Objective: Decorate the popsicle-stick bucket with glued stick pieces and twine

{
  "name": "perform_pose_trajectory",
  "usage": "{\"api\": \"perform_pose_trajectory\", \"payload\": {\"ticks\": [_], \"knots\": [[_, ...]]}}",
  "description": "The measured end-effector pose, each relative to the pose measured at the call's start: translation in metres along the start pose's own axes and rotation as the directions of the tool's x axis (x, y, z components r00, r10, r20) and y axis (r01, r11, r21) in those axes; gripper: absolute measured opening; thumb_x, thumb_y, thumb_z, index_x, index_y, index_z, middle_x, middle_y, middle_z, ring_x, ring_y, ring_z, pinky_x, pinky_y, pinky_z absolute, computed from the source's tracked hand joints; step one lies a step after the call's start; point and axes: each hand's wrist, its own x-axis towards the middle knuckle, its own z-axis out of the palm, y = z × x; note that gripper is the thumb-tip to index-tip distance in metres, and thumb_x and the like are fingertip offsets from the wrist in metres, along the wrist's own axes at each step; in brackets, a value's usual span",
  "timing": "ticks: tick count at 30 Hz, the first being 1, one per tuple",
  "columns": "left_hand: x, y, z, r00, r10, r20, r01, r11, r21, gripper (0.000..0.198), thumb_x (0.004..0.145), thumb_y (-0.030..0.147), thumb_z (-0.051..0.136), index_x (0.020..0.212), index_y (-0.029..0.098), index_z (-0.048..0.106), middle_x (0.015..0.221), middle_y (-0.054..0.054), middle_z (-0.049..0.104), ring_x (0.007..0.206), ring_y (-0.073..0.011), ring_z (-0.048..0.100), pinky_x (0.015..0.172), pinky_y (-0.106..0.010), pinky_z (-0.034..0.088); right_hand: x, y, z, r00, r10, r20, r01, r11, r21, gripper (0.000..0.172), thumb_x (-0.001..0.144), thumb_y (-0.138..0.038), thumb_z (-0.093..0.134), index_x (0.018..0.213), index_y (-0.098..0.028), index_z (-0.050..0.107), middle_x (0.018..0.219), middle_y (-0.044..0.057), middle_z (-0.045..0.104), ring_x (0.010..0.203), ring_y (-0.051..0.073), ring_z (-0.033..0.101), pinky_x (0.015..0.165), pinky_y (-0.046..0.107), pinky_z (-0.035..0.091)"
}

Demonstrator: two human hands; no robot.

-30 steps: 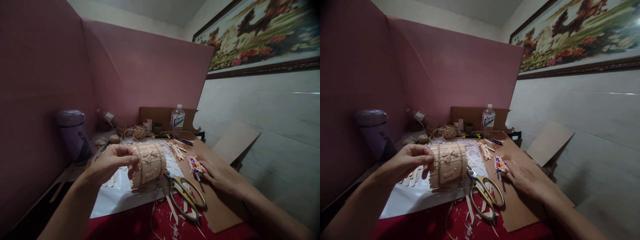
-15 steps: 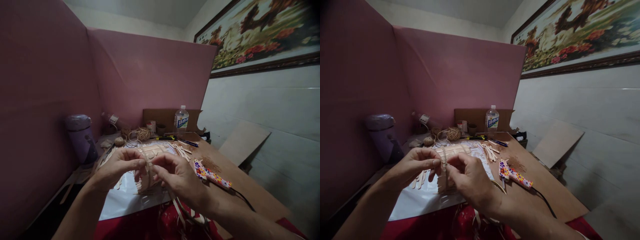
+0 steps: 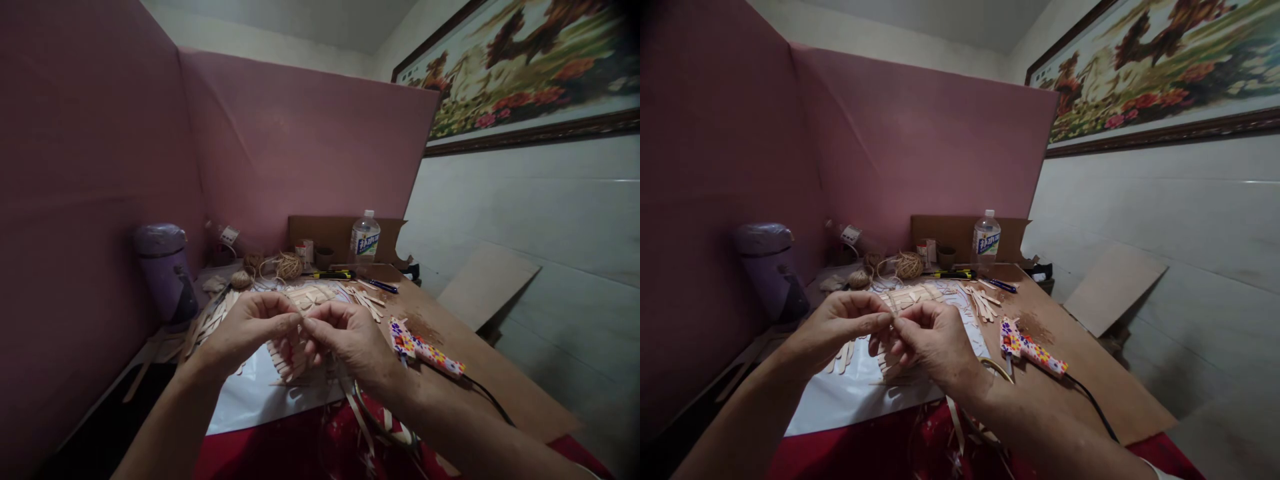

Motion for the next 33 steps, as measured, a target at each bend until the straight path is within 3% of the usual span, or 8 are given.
{"api": "perform_pose_trajectory", "payload": {"ticks": [8, 12, 15, 17, 19, 22, 27, 33], "knots": [[-0.001, -0.001, -0.004, 0.999, -0.026, -0.035, 0.025, 1.000, -0.018, 0.025, 0.071, 0.031, 0.070, 0.087, 0.011, 0.069, 0.063, -0.004, 0.066, 0.051, -0.0104, 0.057, 0.050, -0.022, 0.046, -0.001, 0.000, -0.008, 0.999, -0.033, 0.018, 0.033, 0.999, -0.011, 0.025, 0.070, -0.036, 0.071, 0.068, -0.013, 0.062, 0.053, -0.003, 0.060, 0.043, 0.005, 0.052, 0.044, 0.018, 0.044], [0.000, -0.001, -0.006, 0.984, 0.005, -0.176, -0.003, 1.000, 0.017, 0.022, 0.072, 0.034, 0.069, 0.078, 0.013, 0.068, 0.053, 0.000, 0.060, 0.045, -0.0091, 0.051, 0.042, -0.020, 0.039, -0.002, -0.001, -0.020, 0.998, -0.052, -0.022, 0.051, 0.997, -0.053, 0.024, 0.071, -0.035, 0.070, 0.069, -0.013, 0.062, 0.056, -0.002, 0.060, 0.047, 0.007, 0.054, 0.045, 0.019, 0.045], [0.001, 0.000, -0.006, 0.918, 0.122, -0.378, -0.078, 0.988, 0.130, 0.021, 0.073, 0.035, 0.068, 0.070, 0.015, 0.066, 0.050, 0.003, 0.054, 0.044, -0.0067, 0.046, 0.042, -0.018, 0.036, 0.000, -0.002, -0.031, 0.997, -0.054, -0.051, 0.050, 0.996, -0.080, 0.024, 0.070, -0.035, 0.071, 0.070, -0.013, 0.061, 0.059, -0.001, 0.061, 0.048, 0.007, 0.054, 0.045, 0.020, 0.045], [0.003, 0.000, -0.004, 0.858, 0.253, -0.448, -0.141, 0.953, 0.267, 0.018, 0.073, 0.034, 0.068, 0.074, 0.016, 0.067, 0.064, 0.000, 0.060, 0.058, -0.0099, 0.054, 0.053, -0.020, 0.043, 0.002, -0.003, -0.038, 0.996, -0.060, -0.065, 0.053, 0.993, -0.105, 0.025, 0.069, -0.036, 0.071, 0.069, -0.013, 0.061, 0.060, -0.001, 0.061, 0.047, 0.008, 0.054, 0.044, 0.021, 0.044], [0.005, 0.000, 0.001, 0.826, 0.376, -0.420, -0.197, 0.891, 0.409, 0.017, 0.074, 0.033, 0.067, 0.080, 0.018, 0.069, 0.087, -0.004, 0.065, 0.084, -0.0162, 0.059, 0.069, -0.025, 0.047, 0.005, -0.005, -0.043, 0.995, -0.068, -0.077, 0.057, 0.989, -0.137, 0.026, 0.070, -0.036, 0.070, 0.066, -0.012, 0.060, 0.058, -0.001, 0.060, 0.046, 0.008, 0.053, 0.044, 0.021, 0.043], [0.007, -0.003, 0.009, 0.850, 0.425, -0.313, -0.240, 0.839, 0.488, 0.018, 0.077, 0.032, 0.062, 0.086, 0.018, 0.070, 0.112, -0.009, 0.061, 0.107, -0.0215, 0.054, 0.087, -0.033, 0.045, 0.010, -0.008, -0.046, 0.996, -0.067, -0.061, 0.055, 0.982, -0.180, 0.025, 0.071, -0.032, 0.069, 0.061, -0.012, 0.058, 0.054, -0.002, 0.057, 0.045, 0.007, 0.051, 0.044, 0.020, 0.042], [0.011, -0.011, 0.016, 0.862, 0.452, -0.228, -0.279, 0.800, 0.531, 0.017, 0.080, 0.028, 0.059, 0.089, 0.019, 0.070, 0.110, -0.009, 0.063, 0.111, -0.0232, 0.052, 0.096, -0.042, 0.039, 0.014, -0.007, -0.048, 0.998, -0.040, -0.044, 0.030, 0.977, -0.213, 0.023, 0.070, -0.031, 0.068, 0.061, -0.013, 0.058, 0.051, -0.003, 0.056, 0.045, 0.007, 0.051, 0.043, 0.020, 0.041], [0.009, -0.010, 0.023, 0.760, 0.638, -0.123, -0.402, 0.610, 0.683, 0.017, 0.080, 0.015, 0.057, 0.091, 0.021, 0.069, 0.102, -0.008, 0.066, 0.115, -0.0240, 0.047, 0.098, -0.045, 0.036, 0.004, -0.009, -0.041, 0.998, -0.061, -0.015, 0.058, 0.988, -0.143, 0.025, 0.071, -0.035, 0.069, 0.067, -0.013, 0.059, 0.056, -0.002, 0.059, 0.048, 0.007, 0.053, 0.046, 0.020, 0.043]]}}
